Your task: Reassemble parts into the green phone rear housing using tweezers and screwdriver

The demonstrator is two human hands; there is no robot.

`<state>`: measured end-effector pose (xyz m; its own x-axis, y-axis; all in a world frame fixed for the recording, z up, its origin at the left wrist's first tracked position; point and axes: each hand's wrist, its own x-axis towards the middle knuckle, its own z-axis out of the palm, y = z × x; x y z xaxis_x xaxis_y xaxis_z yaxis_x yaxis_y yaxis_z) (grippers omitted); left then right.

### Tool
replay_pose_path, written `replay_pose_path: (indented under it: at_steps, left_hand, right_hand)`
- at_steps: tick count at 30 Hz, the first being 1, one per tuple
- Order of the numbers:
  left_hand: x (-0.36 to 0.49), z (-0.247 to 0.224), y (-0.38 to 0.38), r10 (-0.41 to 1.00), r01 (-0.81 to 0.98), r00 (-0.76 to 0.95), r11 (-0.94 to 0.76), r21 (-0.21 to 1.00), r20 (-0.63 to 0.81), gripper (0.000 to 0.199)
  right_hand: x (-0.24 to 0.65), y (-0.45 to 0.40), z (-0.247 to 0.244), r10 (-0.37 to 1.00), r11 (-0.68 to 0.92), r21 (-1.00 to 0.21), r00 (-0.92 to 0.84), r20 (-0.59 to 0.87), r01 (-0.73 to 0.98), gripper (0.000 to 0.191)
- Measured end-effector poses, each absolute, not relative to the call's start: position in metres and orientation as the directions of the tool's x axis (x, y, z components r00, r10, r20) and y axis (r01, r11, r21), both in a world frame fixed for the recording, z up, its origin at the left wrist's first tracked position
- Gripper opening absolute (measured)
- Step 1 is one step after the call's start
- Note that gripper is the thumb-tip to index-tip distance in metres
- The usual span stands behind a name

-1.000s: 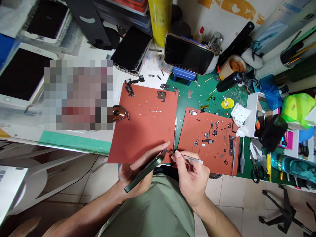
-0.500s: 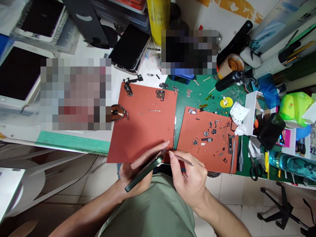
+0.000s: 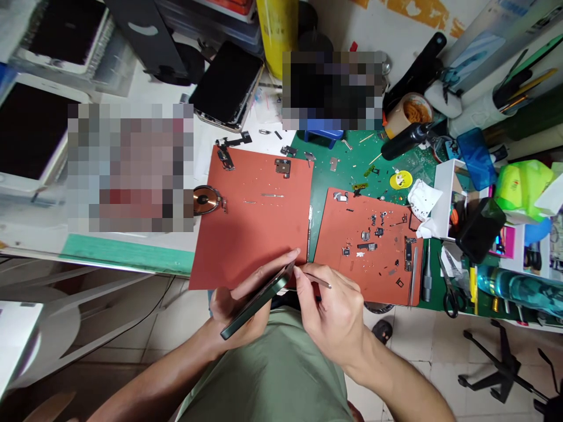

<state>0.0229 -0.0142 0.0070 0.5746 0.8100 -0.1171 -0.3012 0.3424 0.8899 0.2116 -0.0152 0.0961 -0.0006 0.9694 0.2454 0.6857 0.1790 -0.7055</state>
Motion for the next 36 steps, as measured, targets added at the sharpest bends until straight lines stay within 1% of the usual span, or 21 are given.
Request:
replay_pose_path:
  at_steps: [4, 8, 15, 22, 28, 31, 34, 36]
  left_hand:
    - [0.023, 0.006, -0.015, 0.814, -0.306, 0.569, 0.342, 0.888, -0.118, 0.077]
    - [0.023, 0.006, -0.015, 0.814, -0.3, 0.567, 0.343, 0.89, -0.122, 0.077]
    - [0.023, 0.005, -0.015, 0.822, -0.287, 0.556, 0.326, 0.901, -0.12, 0.071]
    - [0.023, 0.006, -0.014, 0.827, -0.286, 0.55, 0.317, 0.904, -0.116, 0.069]
    - [0.023, 0.008, -0.012, 0.829, -0.275, 0.549, 0.302, 0.913, -0.109, 0.069]
    - [0.021, 0.01, -0.01, 0.837, -0.249, 0.544, 0.231, 0.94, -0.062, 0.063]
    - [0.018, 0.009, -0.01, 0.836, -0.208, 0.549, 0.145, 0.967, -0.007, 0.053]
    - [0.016, 0.007, -0.013, 0.845, -0.181, 0.535, 0.124, 0.976, -0.008, 0.049]
  right_hand:
    - [0.212, -0.014, 0.096, 0.968, 0.194, -0.684, -0.023, 0.251, 0.703, 0.013]
    - [0.213, -0.012, 0.097, 0.967, 0.212, -0.683, -0.051, 0.249, 0.699, 0.016]
    - [0.214, -0.013, 0.097, 0.963, 0.234, -0.648, -0.083, 0.255, 0.725, 0.014]
    - [0.214, -0.013, 0.098, 0.967, 0.221, -0.681, -0.067, 0.244, 0.698, 0.015]
    - [0.212, -0.012, 0.098, 0.97, 0.212, -0.685, -0.066, 0.233, 0.697, 0.013]
    - [0.215, -0.017, 0.099, 0.978, 0.158, -0.723, -0.005, 0.209, 0.673, 0.013]
    - [0.223, -0.029, 0.098, 0.976, 0.057, -0.768, 0.125, 0.176, 0.638, 0.011]
    - [0.231, -0.039, 0.098, 0.964, -0.029, -0.825, 0.232, 0.126, 0.564, 0.008]
